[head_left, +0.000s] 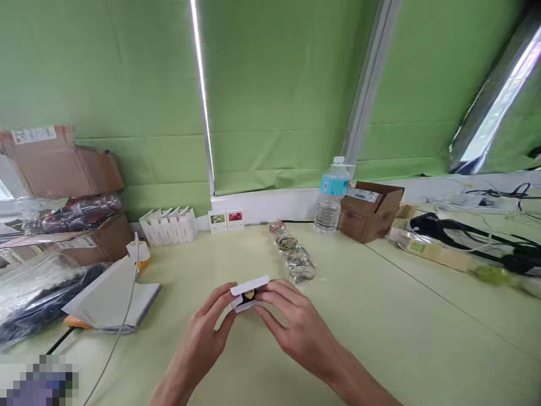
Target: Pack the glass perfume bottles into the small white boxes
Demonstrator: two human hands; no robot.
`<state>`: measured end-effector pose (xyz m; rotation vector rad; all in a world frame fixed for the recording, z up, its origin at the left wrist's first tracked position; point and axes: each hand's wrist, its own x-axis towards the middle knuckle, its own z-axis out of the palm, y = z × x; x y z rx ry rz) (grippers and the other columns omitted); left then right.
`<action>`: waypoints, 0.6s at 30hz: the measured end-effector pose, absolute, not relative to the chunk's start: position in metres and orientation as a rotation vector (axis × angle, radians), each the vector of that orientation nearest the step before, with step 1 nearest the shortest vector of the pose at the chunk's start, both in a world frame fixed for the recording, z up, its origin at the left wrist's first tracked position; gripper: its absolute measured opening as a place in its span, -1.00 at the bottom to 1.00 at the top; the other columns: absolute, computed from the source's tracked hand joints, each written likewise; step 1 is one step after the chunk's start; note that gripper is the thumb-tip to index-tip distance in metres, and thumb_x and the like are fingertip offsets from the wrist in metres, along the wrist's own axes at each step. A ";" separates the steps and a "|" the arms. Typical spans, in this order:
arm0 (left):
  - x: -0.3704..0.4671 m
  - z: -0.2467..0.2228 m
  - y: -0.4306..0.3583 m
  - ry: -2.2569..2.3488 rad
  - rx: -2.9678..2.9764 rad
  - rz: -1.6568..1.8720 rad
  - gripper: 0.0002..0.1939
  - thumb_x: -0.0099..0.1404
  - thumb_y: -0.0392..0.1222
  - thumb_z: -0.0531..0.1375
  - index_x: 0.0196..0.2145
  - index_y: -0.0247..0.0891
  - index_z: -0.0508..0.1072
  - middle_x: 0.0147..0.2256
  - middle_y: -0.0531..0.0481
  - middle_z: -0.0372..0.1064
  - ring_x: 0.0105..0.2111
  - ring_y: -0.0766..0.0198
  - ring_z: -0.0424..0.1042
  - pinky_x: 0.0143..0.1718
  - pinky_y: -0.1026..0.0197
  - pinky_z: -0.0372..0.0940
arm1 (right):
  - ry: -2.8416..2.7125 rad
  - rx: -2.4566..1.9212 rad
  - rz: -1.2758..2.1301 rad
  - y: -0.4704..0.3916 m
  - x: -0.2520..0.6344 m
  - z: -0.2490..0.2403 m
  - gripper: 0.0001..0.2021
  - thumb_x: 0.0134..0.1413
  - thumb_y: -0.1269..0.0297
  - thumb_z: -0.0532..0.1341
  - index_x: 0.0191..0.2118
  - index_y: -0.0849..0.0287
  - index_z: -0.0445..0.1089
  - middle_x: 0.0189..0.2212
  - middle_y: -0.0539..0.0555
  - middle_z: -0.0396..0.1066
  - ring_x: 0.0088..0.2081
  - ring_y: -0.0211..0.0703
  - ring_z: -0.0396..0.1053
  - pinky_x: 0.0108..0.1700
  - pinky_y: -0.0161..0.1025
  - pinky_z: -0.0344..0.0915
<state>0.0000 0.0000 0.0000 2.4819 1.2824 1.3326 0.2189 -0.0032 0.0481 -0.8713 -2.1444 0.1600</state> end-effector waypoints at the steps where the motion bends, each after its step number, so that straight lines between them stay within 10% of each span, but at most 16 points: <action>1: 0.002 0.001 0.000 1.274 2.467 1.345 -0.63 0.33 -0.33 0.12 0.06 -0.05 0.33 0.06 -0.01 0.33 0.06 0.29 0.35 0.05 0.27 0.28 | -2.121 -0.877 0.155 -0.003 0.219 0.047 -0.82 0.26 0.39 0.10 -0.08 0.09 0.37 -0.17 0.05 0.40 -0.04 -0.11 0.30 0.04 -0.10 0.30; 18: 0.009 0.018 -0.002 1.211 1.971 1.371 -0.73 0.35 -0.19 0.12 -0.01 -0.06 0.38 0.09 0.00 0.32 0.08 0.21 0.34 0.09 0.13 0.33 | -2.191 -0.950 -0.080 0.001 0.223 0.043 -0.60 0.26 0.34 0.08 0.20 0.06 0.23 0.10 0.17 0.26 0.13 0.01 0.21 0.06 -0.05 0.34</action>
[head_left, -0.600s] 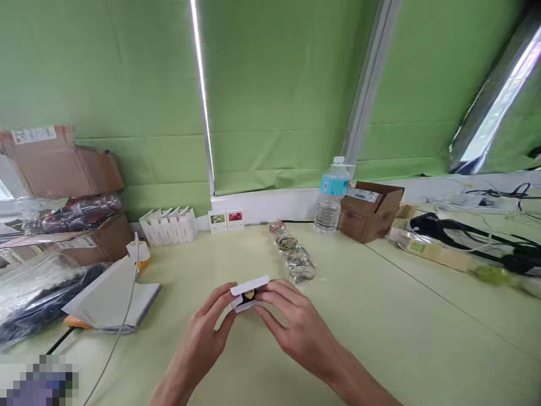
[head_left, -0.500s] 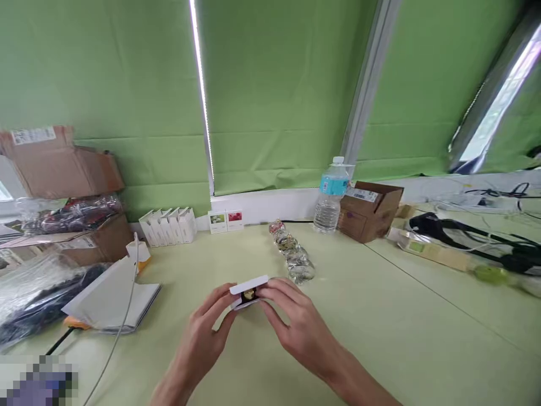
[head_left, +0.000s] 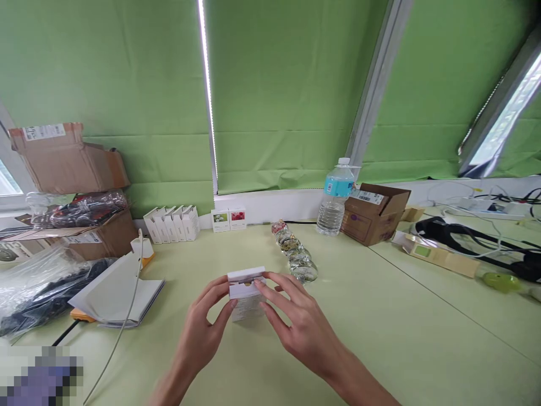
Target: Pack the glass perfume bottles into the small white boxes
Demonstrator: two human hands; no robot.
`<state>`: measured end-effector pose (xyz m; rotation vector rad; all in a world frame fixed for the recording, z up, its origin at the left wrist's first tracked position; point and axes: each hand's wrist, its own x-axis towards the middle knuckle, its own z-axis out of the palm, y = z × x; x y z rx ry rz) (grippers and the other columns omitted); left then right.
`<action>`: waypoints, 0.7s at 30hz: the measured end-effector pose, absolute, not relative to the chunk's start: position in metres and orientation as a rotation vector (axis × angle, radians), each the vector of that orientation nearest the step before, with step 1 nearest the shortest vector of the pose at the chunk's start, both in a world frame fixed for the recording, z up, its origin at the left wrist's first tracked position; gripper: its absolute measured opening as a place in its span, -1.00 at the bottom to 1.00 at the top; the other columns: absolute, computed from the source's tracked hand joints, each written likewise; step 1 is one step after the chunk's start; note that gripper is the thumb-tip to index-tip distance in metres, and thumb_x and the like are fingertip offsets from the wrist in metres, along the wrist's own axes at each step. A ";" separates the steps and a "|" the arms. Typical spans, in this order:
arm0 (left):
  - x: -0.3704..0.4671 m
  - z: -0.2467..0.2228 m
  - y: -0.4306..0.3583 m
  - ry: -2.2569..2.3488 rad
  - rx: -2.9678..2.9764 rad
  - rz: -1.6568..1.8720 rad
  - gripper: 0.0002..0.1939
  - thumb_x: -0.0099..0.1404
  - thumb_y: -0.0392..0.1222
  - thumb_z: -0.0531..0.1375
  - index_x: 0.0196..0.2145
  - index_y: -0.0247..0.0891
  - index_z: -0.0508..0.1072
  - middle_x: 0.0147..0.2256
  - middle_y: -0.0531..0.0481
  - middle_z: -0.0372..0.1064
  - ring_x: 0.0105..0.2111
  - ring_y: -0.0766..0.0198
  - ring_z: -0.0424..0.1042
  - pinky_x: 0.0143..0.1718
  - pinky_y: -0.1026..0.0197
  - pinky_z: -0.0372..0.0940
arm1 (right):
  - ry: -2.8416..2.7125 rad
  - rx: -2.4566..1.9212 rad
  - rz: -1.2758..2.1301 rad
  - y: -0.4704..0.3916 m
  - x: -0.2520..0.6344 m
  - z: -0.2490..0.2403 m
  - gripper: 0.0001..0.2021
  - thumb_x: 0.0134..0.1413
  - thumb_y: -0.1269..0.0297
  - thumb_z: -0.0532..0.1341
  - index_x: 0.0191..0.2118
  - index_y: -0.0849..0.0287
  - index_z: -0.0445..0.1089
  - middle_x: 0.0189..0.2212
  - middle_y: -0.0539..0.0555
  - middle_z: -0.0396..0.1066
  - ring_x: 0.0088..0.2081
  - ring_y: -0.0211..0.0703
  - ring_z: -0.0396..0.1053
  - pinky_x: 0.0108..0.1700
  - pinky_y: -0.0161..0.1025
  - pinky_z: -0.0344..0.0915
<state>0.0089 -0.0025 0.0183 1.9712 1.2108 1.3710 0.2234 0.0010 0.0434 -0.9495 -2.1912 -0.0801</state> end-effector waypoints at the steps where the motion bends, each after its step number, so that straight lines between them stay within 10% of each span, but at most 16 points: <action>1: 0.010 0.017 -0.003 1.204 1.953 1.396 -0.72 0.34 -0.19 0.12 0.01 -0.06 0.35 0.07 -0.01 0.33 0.05 0.22 0.37 0.06 0.14 0.35 | -2.202 -0.975 -0.084 0.001 0.223 0.042 -0.59 0.26 0.31 0.08 0.21 0.06 0.23 0.13 0.18 0.23 0.15 0.02 0.19 0.07 -0.04 0.34; 21: 0.005 0.019 -0.007 1.364 2.228 1.283 -0.75 0.33 -0.18 0.12 -0.04 -0.06 0.41 0.14 -0.04 0.29 0.09 0.16 0.35 0.03 0.13 0.34 | -2.054 -1.135 0.364 -0.004 0.223 0.044 -0.38 0.26 0.21 0.07 0.35 -0.07 -0.19 0.31 0.01 0.00 0.25 -0.06 0.10 0.18 -0.03 0.27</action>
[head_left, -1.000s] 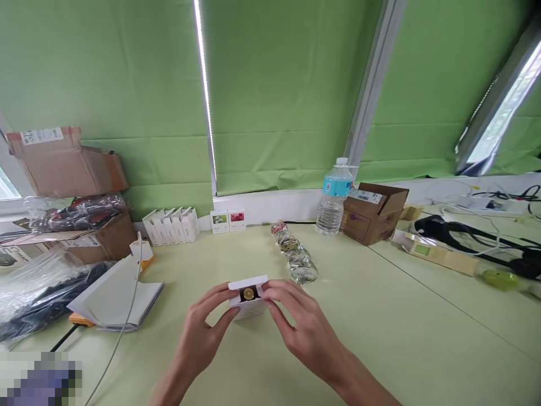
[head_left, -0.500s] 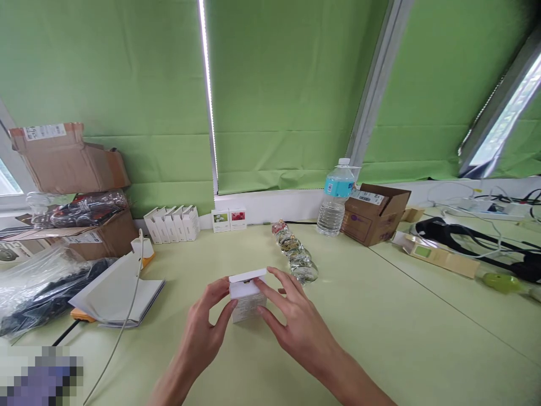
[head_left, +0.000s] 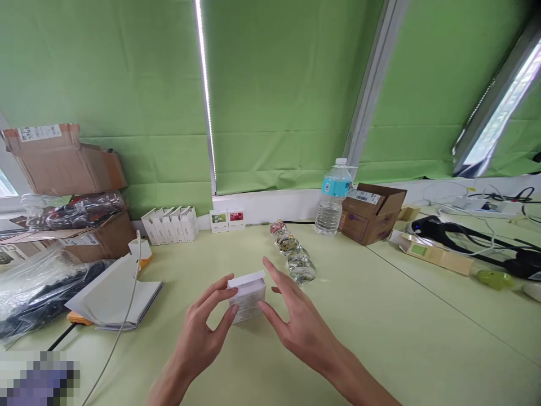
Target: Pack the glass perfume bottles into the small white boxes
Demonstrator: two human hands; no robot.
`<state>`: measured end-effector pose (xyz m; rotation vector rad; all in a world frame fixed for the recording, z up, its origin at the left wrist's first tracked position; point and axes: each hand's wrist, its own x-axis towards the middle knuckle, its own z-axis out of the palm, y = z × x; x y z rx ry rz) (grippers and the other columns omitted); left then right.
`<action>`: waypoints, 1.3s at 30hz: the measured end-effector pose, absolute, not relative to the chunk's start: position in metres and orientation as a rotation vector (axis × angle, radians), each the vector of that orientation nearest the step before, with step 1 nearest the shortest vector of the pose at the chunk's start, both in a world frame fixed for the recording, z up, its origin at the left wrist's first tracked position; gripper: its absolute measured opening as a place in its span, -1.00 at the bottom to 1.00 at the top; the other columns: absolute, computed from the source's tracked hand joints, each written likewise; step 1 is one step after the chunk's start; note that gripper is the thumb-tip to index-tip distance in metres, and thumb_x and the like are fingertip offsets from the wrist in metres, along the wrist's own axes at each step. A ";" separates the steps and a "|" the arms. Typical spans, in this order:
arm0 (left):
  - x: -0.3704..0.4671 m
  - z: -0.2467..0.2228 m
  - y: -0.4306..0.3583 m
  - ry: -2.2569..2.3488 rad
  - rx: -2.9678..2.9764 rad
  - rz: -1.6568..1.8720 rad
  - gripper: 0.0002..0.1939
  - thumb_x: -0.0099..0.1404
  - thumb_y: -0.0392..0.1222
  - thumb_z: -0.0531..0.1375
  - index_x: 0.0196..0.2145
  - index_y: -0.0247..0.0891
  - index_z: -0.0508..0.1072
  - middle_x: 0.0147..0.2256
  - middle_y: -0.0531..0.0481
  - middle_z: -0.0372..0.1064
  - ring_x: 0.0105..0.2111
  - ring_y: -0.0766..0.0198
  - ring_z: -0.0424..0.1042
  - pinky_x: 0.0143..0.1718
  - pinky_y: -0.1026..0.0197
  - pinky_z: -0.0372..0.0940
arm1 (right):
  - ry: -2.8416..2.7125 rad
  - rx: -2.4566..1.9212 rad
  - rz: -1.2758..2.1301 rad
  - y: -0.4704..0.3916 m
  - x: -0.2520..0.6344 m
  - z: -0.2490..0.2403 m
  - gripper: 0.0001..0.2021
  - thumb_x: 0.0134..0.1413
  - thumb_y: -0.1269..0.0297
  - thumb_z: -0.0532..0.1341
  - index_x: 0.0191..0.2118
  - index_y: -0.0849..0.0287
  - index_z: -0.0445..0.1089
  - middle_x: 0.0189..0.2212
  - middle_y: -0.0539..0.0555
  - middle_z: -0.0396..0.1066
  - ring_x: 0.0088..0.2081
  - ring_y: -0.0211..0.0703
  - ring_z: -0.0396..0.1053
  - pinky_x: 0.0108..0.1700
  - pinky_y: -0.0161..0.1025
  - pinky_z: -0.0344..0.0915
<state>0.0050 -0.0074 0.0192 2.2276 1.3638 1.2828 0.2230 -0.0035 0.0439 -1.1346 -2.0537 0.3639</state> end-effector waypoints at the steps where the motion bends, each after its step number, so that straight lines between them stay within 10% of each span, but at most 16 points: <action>1: 0.005 0.020 -0.008 1.358 2.231 1.278 -0.75 0.33 -0.18 0.12 -0.04 -0.07 0.41 0.15 -0.05 0.29 0.09 0.16 0.35 0.03 0.12 0.34 | -2.094 -1.101 0.345 -0.003 0.223 0.044 -0.41 0.27 0.23 0.06 0.35 -0.07 -0.15 0.30 0.00 0.02 0.27 -0.06 0.06 0.22 -0.03 0.22; 14: 0.014 0.010 -0.011 1.399 2.158 1.556 -0.63 0.30 -0.23 0.17 0.06 -0.12 0.27 -0.02 -0.05 0.46 -0.13 0.22 0.50 -0.12 0.18 0.43 | -2.020 -0.924 0.161 0.008 0.223 0.034 -0.68 0.30 0.34 0.05 0.11 0.07 0.34 0.09 0.08 0.36 0.07 -0.11 0.36 0.11 -0.11 0.35; 39: 0.017 0.020 -0.008 1.286 2.333 1.642 -0.77 0.29 -0.30 0.17 -0.13 -0.09 0.52 -0.08 -0.02 0.49 -0.10 0.18 0.49 -0.13 0.20 0.43 | -1.970 -0.971 0.172 0.009 0.219 0.032 -0.71 0.30 0.30 0.05 0.05 0.03 0.40 0.02 0.09 0.41 -0.05 -0.10 0.43 -0.08 -0.17 0.47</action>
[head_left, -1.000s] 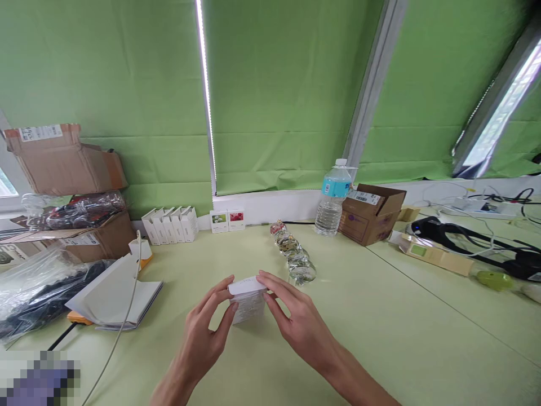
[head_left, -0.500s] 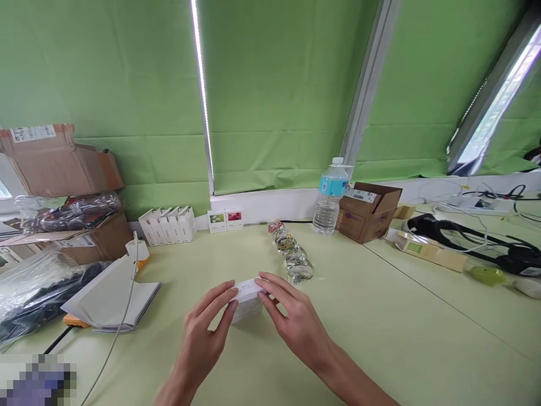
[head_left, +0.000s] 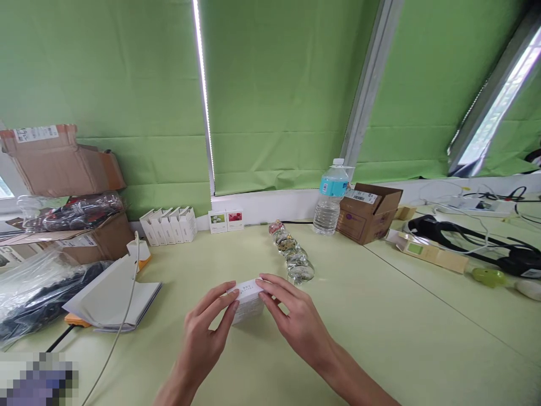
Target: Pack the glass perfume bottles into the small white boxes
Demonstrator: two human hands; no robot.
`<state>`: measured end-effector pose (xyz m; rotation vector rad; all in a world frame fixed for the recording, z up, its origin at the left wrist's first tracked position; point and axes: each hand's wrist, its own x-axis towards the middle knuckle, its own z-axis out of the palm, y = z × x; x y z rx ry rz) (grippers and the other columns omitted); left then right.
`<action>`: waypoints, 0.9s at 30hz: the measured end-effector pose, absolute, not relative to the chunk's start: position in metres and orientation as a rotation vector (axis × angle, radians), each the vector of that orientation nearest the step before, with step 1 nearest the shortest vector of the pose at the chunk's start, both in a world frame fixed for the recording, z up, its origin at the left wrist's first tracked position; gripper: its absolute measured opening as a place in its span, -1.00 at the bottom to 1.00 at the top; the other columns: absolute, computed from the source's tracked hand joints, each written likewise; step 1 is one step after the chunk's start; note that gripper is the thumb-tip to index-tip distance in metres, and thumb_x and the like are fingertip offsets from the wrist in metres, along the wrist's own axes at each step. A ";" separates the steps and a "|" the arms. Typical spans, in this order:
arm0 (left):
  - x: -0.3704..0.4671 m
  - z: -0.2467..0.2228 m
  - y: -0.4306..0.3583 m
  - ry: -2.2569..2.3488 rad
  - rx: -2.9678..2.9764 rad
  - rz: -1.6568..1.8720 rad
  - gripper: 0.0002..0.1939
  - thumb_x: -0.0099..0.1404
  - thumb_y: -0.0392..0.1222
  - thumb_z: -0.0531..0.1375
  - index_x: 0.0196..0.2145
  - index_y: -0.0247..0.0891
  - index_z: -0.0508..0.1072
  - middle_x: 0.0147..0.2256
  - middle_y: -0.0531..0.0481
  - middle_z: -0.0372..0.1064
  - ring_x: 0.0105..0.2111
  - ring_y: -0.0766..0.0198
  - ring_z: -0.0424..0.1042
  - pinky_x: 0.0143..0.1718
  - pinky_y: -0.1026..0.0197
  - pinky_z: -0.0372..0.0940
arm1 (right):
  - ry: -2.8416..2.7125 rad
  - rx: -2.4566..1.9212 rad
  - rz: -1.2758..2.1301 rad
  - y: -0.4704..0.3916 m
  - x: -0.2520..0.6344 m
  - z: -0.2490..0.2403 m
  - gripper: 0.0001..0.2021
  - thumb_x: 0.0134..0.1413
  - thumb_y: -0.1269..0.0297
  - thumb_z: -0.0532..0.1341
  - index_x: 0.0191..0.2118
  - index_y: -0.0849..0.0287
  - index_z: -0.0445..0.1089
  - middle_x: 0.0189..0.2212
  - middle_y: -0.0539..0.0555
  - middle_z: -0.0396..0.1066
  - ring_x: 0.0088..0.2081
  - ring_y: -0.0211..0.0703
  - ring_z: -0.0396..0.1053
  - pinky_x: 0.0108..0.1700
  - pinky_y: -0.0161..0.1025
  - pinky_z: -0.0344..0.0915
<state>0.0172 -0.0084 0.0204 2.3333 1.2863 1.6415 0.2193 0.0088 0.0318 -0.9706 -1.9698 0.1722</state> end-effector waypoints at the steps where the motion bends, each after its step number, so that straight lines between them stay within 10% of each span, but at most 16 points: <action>1: 0.017 0.020 -0.008 1.281 2.335 1.646 -0.77 0.29 -0.30 0.17 -0.13 -0.09 0.52 -0.08 -0.03 0.49 -0.10 0.18 0.49 -0.13 0.20 0.43 | -1.969 -0.965 0.162 0.009 0.219 0.032 -0.71 0.30 0.31 0.05 0.05 0.03 0.40 0.02 0.09 0.41 -0.05 -0.10 0.44 -0.07 -0.17 0.46; 27: 0.012 0.011 -0.007 1.327 2.355 1.551 -0.75 0.29 -0.29 0.17 -0.09 -0.10 0.49 0.03 -0.07 0.40 -0.12 0.20 0.50 -0.12 0.21 0.42 | -2.029 -0.987 0.136 0.008 0.220 0.031 -0.71 0.28 0.33 0.06 0.01 0.07 0.45 0.06 0.11 0.39 0.00 -0.09 0.42 0.01 -0.15 0.40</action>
